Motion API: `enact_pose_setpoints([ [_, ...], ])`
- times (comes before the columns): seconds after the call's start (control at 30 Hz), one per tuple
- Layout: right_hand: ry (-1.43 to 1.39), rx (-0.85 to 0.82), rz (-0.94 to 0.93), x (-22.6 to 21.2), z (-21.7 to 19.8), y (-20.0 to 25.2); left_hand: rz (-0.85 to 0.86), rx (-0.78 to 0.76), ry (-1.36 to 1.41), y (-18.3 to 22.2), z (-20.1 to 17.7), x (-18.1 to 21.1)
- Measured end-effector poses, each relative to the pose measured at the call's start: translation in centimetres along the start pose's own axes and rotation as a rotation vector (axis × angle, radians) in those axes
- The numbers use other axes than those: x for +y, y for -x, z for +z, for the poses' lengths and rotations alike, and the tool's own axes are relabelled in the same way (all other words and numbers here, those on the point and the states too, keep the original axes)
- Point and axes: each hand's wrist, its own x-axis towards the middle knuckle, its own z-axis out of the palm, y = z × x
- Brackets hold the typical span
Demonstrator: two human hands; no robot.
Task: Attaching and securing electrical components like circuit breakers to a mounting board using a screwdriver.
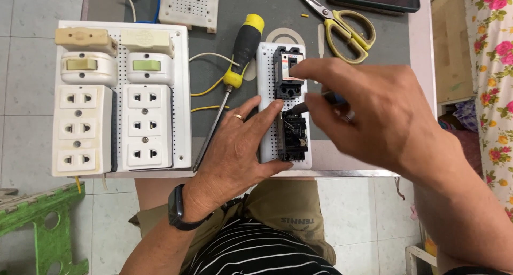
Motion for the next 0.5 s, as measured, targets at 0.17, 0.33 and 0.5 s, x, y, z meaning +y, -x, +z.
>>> enact_pose_setpoints([
  [0.17,-0.108,0.068,0.081,0.7,0.4,2.0,-0.034,-0.031,-0.008,-0.3,-0.3,0.4],
  [0.33,-0.47,0.301,0.238,1.3,1.2,4.6,-0.081,-0.1,-0.004,-0.6,-0.4,0.4],
  [0.5,-0.38,0.34,0.624,0.5,1.8,4.9,-0.125,-0.135,0.018,-0.9,-0.5,0.0],
])
